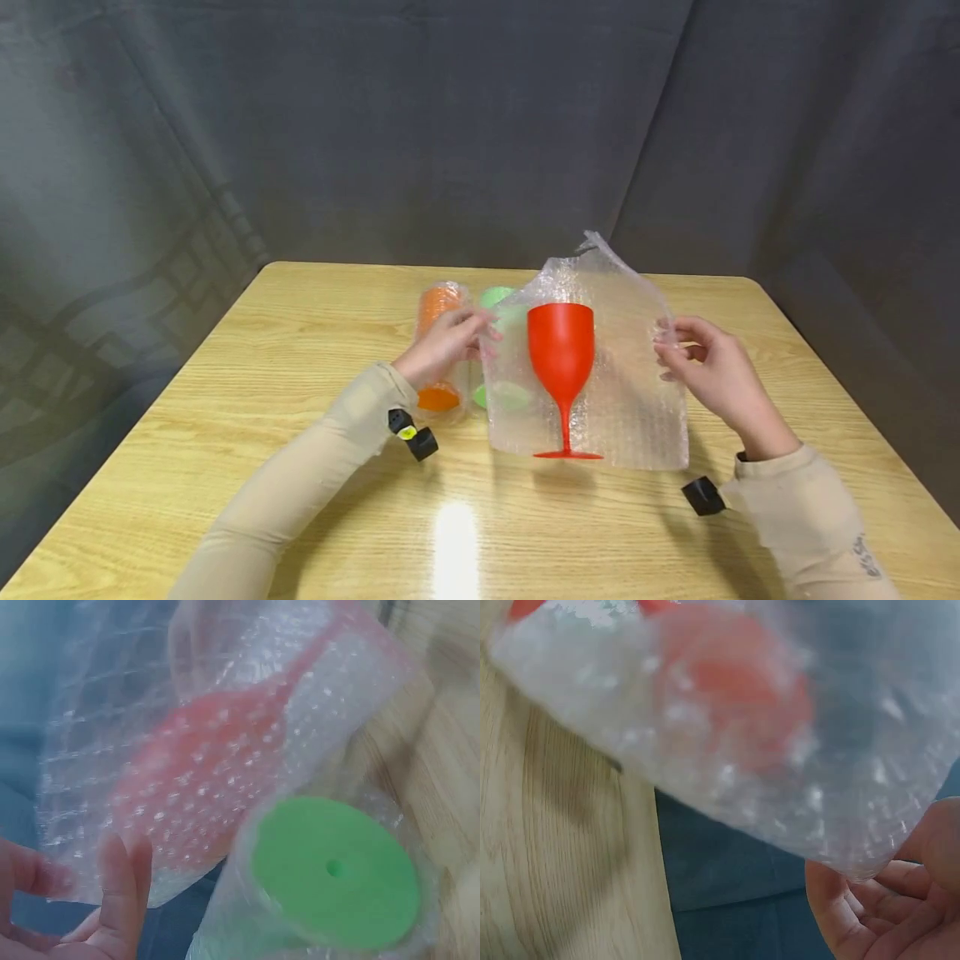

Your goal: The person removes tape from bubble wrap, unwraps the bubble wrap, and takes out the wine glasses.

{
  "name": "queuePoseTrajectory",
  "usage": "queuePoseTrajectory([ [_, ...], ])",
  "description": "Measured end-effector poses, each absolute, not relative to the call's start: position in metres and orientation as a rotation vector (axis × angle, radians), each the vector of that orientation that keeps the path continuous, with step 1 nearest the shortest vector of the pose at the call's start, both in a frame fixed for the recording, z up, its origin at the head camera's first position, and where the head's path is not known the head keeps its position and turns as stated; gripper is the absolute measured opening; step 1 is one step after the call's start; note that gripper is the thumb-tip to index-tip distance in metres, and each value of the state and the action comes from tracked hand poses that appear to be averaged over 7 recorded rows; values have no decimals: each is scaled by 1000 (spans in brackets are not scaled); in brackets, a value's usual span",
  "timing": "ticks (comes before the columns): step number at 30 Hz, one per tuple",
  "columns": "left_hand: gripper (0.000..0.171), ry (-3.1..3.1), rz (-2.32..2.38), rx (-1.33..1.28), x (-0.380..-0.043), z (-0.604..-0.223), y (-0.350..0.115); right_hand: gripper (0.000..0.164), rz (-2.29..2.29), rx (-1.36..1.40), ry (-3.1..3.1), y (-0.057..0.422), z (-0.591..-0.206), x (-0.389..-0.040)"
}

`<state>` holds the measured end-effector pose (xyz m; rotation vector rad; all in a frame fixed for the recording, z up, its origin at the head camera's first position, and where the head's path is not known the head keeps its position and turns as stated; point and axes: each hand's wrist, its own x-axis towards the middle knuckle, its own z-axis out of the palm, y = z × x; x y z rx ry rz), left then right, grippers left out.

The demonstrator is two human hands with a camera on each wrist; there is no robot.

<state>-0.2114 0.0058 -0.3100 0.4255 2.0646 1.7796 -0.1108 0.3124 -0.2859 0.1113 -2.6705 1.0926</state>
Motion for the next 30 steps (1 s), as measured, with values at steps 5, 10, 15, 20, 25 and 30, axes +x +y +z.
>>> queuePoseTrajectory([
  [5,28,2054,1810,524,-211,-312,9,41,1070,79,-2720,314,-286,-111],
  [10,17,2151,1737,657,-208,-311,11,44,1054,55,-2750,315,-287,-112],
  [15,26,2218,1645,700,-205,-309,11,44,1055,58,-2748,316,-288,-112],
  [20,34,2224,1615,703,-204,-309,11,45,1055,62,-2741,316,-288,-111],
  [25,40,2231,1607,707,-205,-311,11,45,1050,59,-2748,316,-288,-110],
  [30,46,2198,1631,706,-206,-312,10,46,1039,55,-2769,318,-289,-109],
])
